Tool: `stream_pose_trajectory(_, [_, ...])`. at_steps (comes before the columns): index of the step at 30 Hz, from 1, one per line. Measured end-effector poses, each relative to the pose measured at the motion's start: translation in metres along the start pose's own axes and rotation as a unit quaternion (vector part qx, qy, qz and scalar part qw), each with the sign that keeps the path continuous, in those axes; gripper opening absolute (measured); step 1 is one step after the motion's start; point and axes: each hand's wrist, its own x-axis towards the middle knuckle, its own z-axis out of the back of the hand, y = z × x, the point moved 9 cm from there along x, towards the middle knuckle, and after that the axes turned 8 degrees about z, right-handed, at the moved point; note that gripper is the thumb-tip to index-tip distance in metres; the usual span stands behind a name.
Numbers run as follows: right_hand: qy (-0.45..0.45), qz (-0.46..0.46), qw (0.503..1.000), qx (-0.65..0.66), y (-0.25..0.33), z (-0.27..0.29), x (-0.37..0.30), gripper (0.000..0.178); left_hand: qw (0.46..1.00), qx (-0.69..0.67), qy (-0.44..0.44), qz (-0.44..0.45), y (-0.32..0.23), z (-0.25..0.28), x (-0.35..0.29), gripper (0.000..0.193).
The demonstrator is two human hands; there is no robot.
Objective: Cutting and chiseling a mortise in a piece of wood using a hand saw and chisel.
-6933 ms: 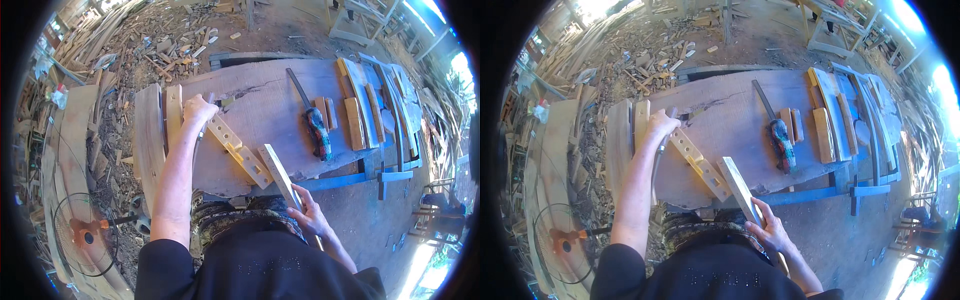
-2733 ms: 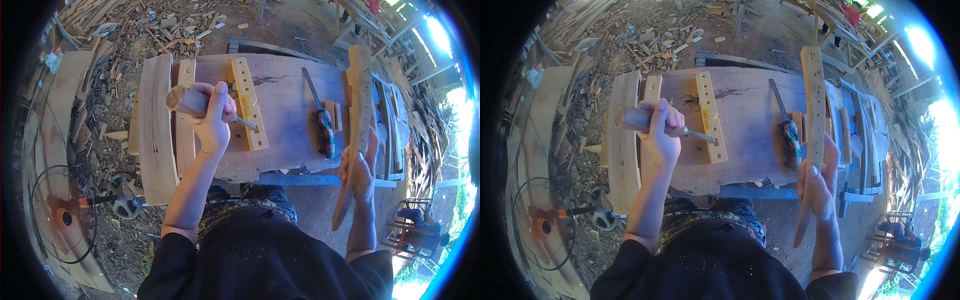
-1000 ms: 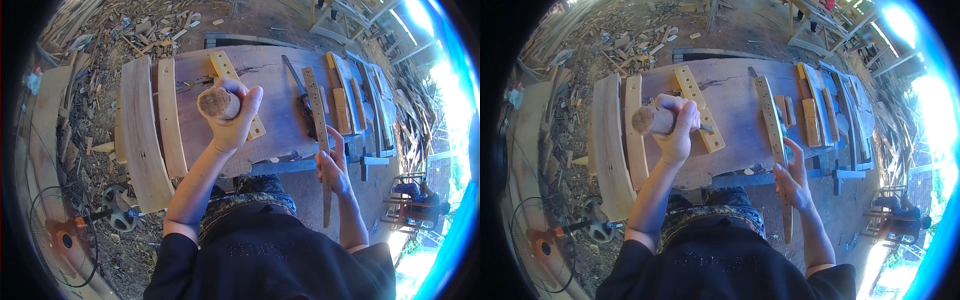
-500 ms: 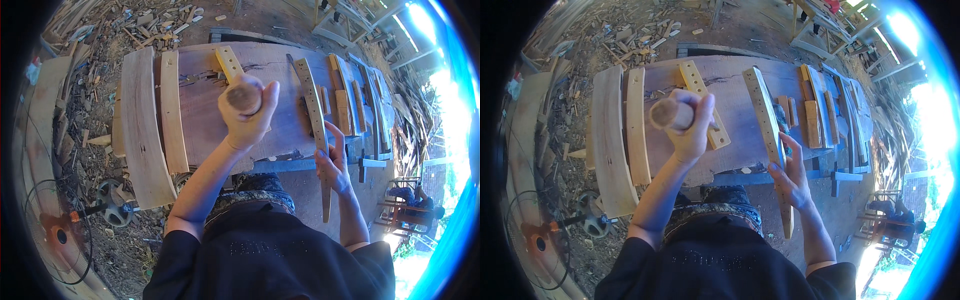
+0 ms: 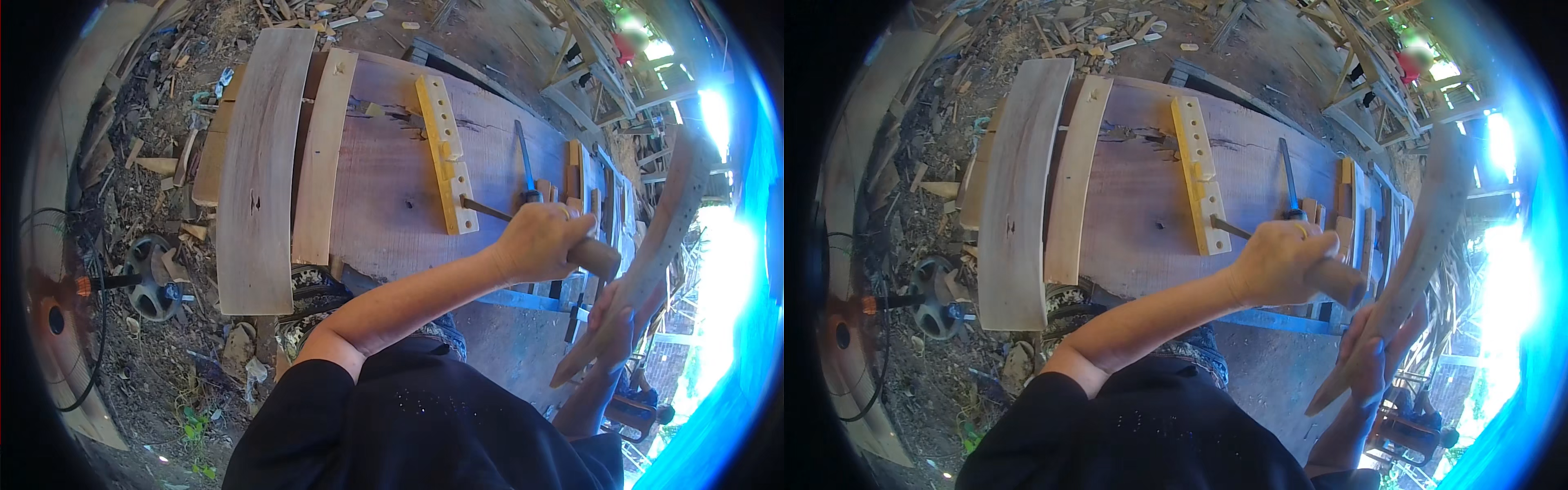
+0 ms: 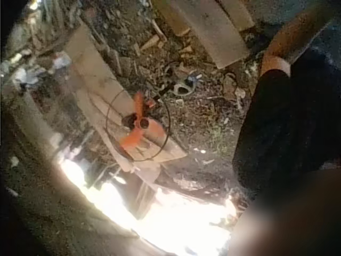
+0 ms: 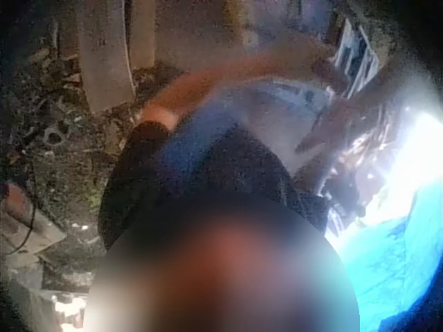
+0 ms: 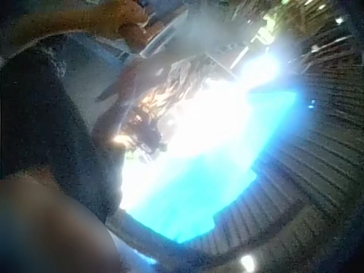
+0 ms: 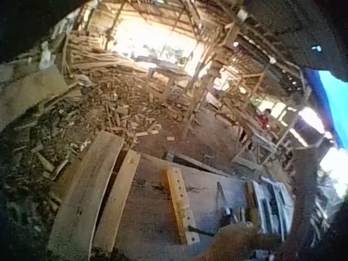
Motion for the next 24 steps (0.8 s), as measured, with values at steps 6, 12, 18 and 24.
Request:
stream_pose_trajectory(6, [-0.055,-0.012,0.997,-0.046,0.004,0.015,-0.018,0.087,0.999,-0.036,0.012,-0.034,-0.005,-0.009,-0.001,0.03])
stream_pose_trajectory(12, [0.084,-0.085,0.99,0.069,-0.046,0.06,-0.037,0.066,0.998,-0.048,0.0,-0.042,-0.009,-0.001,0.002,0.03])
stream_pose_trajectory(18, [0.06,-0.057,0.994,0.077,-0.023,0.033,-0.031,0.053,0.998,-0.037,-0.022,-0.051,-0.008,-0.002,-0.004,0.031])
stream_pose_trajectory(24, [0.052,-0.067,0.99,0.113,-0.039,0.042,-0.035,0.058,0.998,-0.041,-0.025,-0.05,-0.01,0.002,-0.005,0.028])
